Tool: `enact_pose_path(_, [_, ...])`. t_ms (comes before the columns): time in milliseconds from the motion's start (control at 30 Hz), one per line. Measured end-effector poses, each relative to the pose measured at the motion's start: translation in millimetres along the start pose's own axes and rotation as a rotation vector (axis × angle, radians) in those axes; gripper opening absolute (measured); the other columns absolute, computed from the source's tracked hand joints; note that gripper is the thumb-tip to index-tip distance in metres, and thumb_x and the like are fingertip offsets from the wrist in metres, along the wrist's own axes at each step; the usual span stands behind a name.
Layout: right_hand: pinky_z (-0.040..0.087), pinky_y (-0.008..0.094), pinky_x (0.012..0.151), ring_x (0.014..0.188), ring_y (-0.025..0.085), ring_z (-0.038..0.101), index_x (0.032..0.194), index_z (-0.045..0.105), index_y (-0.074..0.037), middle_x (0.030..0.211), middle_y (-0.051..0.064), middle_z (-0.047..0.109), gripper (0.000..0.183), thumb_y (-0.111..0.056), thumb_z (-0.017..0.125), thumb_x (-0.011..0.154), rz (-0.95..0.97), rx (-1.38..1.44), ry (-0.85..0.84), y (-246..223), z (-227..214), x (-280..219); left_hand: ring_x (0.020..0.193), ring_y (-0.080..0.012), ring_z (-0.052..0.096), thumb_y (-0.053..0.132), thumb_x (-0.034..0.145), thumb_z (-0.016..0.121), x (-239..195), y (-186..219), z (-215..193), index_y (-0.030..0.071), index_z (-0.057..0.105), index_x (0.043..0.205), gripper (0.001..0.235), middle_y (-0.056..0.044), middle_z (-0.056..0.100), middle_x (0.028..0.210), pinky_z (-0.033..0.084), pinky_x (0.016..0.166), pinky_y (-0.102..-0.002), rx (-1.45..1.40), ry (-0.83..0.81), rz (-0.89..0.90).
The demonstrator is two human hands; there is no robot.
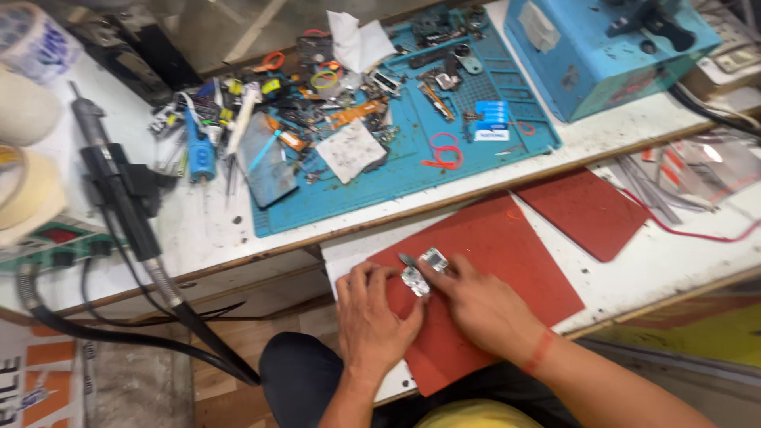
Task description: The person uses a hot air gun to apply heat to a small circuit board placed on a red mat. They then use a small brush to clean the surface of the board. The workspace is cluttered with various tools and electronic components.
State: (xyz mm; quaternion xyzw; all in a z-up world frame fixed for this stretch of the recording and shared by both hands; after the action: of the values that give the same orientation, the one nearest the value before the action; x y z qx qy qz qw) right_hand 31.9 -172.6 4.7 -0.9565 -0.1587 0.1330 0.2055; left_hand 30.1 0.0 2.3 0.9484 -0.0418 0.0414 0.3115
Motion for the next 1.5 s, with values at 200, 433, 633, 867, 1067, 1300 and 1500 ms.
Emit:
enact_pose_path(200, [0.056,0.052,0.063,0.07,0.039,0.068,0.15,0.052,-0.027,0.114,0.015,0.061,0.066,-0.009,0.051,0.088,0.043,0.059,-0.002,6.7,-9.3,-23.1,0.113,-0.0342,0.048,0.034,0.066,0.088,4.9,0.7,-2.9,0.01,0.068,0.111,0.055,-0.01,0.055,0.119,0.045,0.092,-0.048,-0.001,0.017,0.007])
enact_pose_path(433, [0.055,0.051,0.061,0.069,0.038,0.067,0.154,0.05,-0.024,0.109,0.016,0.06,0.072,-0.007,0.054,0.084,-0.069,0.054,-0.052,-3.0,-3.5,-22.2,0.111,-0.0336,0.048,0.032,0.068,0.086,1.6,0.8,-4.2,0.013,0.071,0.112,0.05,-0.009,0.055,0.118,0.046,0.09,-0.047,0.005,-0.024,0.035])
enact_pose_path(633, [0.055,0.052,0.063,0.072,0.042,0.066,0.147,0.06,-0.027,0.116,0.015,0.06,0.064,-0.009,0.055,0.086,0.021,0.065,0.004,0.8,1.2,-20.3,0.114,-0.0348,0.047,0.033,0.067,0.086,-1.0,-1.9,-3.1,0.011,0.07,0.109,0.05,-0.009,0.055,0.121,0.044,0.093,-0.048,0.015,0.011,0.026])
enact_pose_path(867, [0.057,0.049,0.067,0.077,0.039,0.069,0.143,0.058,-0.023,0.108,0.014,0.061,0.058,-0.006,0.053,0.087,-0.024,0.132,0.118,7.0,3.7,-18.2,0.112,-0.0335,0.048,0.034,0.065,0.086,0.7,-1.6,2.0,0.017,0.072,0.113,0.053,-0.007,0.056,0.124,0.044,0.093,-0.048,0.004,-0.006,-0.016])
enact_pose_path(1067, [0.056,0.05,0.071,0.075,0.038,0.069,0.155,0.051,-0.027,0.116,0.017,0.058,0.069,-0.008,0.047,0.088,0.054,0.102,0.028,14.5,-5.9,-12.1,0.119,-0.0343,0.048,0.039,0.061,0.089,7.1,-11.1,13.4,0.017,0.072,0.113,0.059,-0.007,0.054,0.124,0.045,0.094,-0.05,0.077,-0.041,-0.057])
enact_pose_path(1300, [0.055,0.052,0.074,0.078,0.041,0.067,0.151,0.049,-0.019,0.115,0.02,0.056,0.063,-0.006,0.047,0.089,0.003,0.094,0.012,10.3,-7.2,-15.0,0.113,-0.0361,0.048,0.042,0.06,0.092,8.0,-20.1,26.3,0.016,0.072,0.113,0.062,-0.011,0.055,0.122,0.045,0.094,-0.051,0.096,0.018,0.012])
enact_pose_path(1500, [0.056,0.05,0.07,0.078,0.041,0.067,0.151,0.049,-0.018,0.115,0.018,0.057,0.066,-0.005,0.047,0.086,0.023,0.133,0.035,12.2,-14.5,-12.2,0.113,-0.0369,0.048,0.038,0.061,0.088,1.3,-16.6,22.6,0.014,0.071,0.113,0.059,-0.013,0.055,0.122,0.045,0.095,-0.05,0.072,0.048,0.059])
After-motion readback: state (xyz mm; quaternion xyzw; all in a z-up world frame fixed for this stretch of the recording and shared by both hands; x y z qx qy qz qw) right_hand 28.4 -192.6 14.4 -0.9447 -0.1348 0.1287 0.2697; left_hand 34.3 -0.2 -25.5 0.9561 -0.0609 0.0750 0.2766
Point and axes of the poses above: each hand's wrist, its own x-axis towards the middle knuckle, its own z-axis out of the palm, y = z × x, the point moved 3 cm from there along x, towards the middle knuckle
